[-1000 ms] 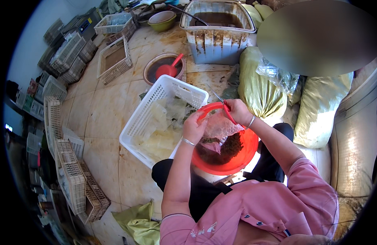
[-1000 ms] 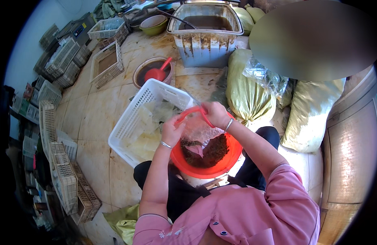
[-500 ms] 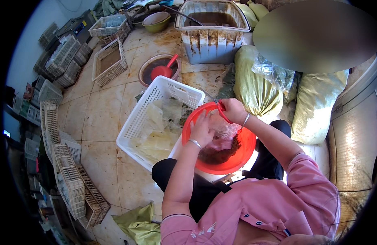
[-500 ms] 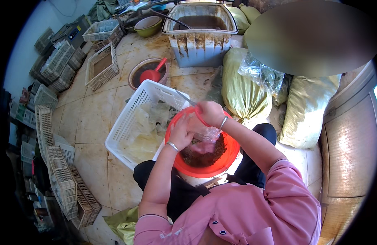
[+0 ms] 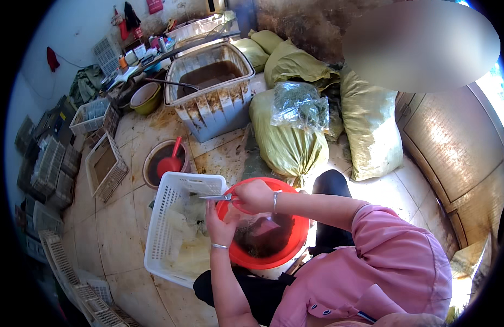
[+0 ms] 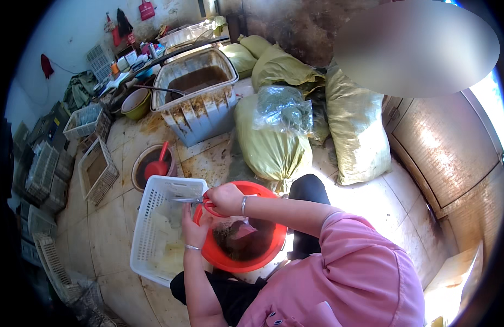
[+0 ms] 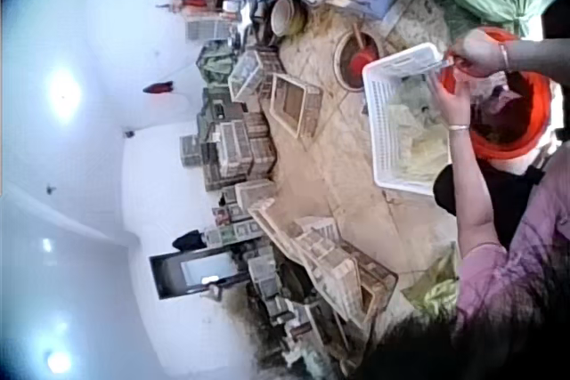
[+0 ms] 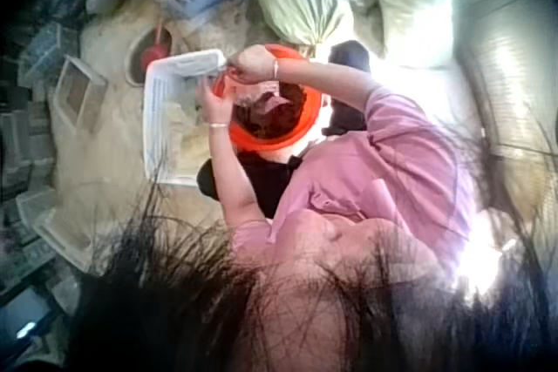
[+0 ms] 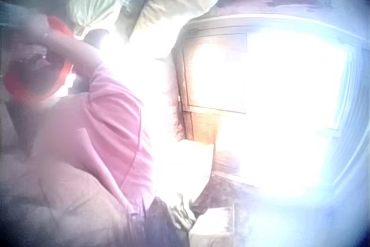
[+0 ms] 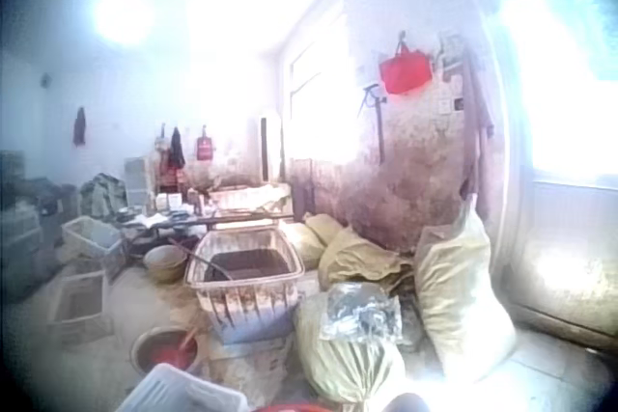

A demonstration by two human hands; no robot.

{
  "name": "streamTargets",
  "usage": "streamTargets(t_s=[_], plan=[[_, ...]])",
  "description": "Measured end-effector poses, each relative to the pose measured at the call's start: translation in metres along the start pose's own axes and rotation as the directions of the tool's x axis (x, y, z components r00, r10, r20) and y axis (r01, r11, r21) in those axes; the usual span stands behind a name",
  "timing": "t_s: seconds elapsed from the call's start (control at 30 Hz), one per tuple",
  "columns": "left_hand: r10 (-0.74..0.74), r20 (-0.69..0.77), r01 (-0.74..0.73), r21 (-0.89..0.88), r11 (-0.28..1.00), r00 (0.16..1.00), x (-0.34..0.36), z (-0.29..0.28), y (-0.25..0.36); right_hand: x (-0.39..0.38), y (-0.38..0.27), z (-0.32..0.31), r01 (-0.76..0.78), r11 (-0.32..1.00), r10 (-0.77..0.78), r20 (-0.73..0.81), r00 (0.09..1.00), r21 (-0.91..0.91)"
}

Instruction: The person sits on the floor and uses scissors to cut dried green herbs from plastic bags into a red bucket. They repeatedly pick up bags from a white basket, cut the herbs, and place the empty bags back into the basket.

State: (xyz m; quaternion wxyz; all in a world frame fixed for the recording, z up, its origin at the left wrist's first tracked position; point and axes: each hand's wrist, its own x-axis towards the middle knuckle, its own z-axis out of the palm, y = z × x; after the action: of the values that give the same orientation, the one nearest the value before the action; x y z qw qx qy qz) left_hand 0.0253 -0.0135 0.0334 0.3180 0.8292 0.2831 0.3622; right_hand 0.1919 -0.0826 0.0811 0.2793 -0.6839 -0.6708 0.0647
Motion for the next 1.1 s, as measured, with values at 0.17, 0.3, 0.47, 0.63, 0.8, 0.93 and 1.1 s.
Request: streamTargets(t_s=[0.17, 0.3, 0.47, 0.63, 0.8, 0.93, 1.1], plan=[[-0.396, 0.211, 0.447, -0.335, 0.830, 0.894, -0.022, 0.015, -0.044, 0.001, -0.031, -0.012, 0.052, 0.998, -0.054, 0.103, 0.993, 0.019], [-0.400, -0.188, 0.363, -0.201, 0.910, 0.897, -0.024, -0.009, -0.080, 0.011, -0.011, -0.015, -0.030, 0.992, 0.055, -0.199, 0.979, 0.123], [-0.742, -0.229, 0.528, -0.574, 0.626, 0.630, -0.014, -0.106, -0.044, 0.001, 0.018, -0.038, -0.031, 0.964, 0.104, -0.268, 0.958, 0.262], [-0.842, -0.305, 0.405, -0.770, 0.493, 0.444, -0.057, -0.178, -0.101, -0.012, 0.059, -0.015, -0.145, 0.941, 0.200, -0.158, 0.967, 0.307], [-0.912, -0.329, 0.663, -0.629, 0.405, 0.246, -0.155, -0.195, -0.199, -0.007, 0.094, 0.013, -0.224, 0.922, 0.257, -0.065, 0.964, 0.316], [-0.574, -0.667, 0.880, 0.358, 0.311, 0.474, -0.125, -0.164, -0.148, 0.000, 0.121, 0.026, -0.224, 0.930, 0.251, -0.055, 0.966, 0.293], [-0.273, -0.317, 0.418, 0.672, 0.611, 0.908, -0.087, -0.139, -0.177, 0.007, 0.130, 0.044, -0.304, 0.937, 0.299, 0.056, 0.953, 0.173]])
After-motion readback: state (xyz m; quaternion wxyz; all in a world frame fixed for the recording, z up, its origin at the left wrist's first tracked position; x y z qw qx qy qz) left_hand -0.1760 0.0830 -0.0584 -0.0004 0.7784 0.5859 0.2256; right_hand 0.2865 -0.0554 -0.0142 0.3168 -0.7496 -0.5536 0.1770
